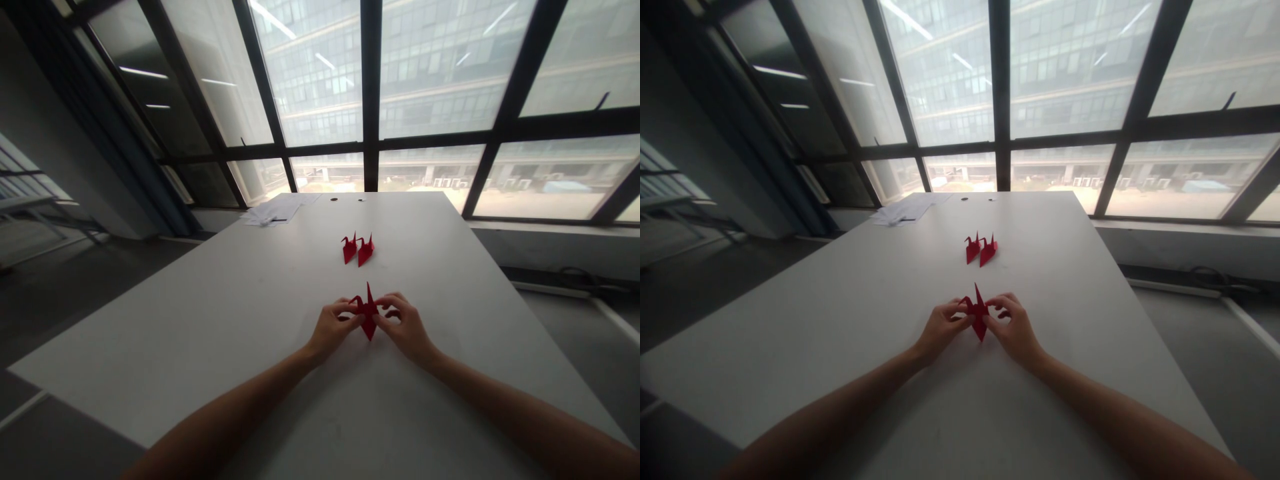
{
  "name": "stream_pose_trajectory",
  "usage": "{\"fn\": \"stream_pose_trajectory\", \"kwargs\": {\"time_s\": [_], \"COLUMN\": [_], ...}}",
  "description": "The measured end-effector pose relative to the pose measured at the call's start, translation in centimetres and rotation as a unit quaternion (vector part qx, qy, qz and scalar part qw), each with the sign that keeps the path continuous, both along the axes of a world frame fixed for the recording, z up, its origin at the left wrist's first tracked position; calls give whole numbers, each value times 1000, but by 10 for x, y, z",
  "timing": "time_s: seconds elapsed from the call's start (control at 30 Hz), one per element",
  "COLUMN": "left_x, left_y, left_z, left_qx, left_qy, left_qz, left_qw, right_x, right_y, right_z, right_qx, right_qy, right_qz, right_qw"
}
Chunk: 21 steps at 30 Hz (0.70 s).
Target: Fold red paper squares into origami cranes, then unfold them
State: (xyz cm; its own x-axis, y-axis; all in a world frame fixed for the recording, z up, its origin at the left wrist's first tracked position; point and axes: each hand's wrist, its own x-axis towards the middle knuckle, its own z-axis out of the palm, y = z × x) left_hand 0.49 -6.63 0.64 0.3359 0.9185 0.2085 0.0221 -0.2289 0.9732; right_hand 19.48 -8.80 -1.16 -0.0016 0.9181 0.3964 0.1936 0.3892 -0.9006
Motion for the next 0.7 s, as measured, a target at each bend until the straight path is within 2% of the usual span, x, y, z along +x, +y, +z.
{"fn": "stream_pose_trajectory", "kwargs": {"time_s": [0.23, 0.5, 0.7], "left_x": [1, 4, 5], "left_y": [-1, -8, -8], "left_z": [-2, 1, -4], "left_qx": [-48, -41, -54], "left_qy": [-32, -17, -33], "left_qz": [-17, -30, -5], "left_qw": [998, 999, 998], "right_x": [-1, -2, -3], "right_y": [0, 0, 1], "right_z": [0, -5, -6], "right_qx": [-38, -72, -87], "right_qy": [49, 84, 102], "right_qz": [37, 77, 82], "right_qw": [997, 991, 988]}}
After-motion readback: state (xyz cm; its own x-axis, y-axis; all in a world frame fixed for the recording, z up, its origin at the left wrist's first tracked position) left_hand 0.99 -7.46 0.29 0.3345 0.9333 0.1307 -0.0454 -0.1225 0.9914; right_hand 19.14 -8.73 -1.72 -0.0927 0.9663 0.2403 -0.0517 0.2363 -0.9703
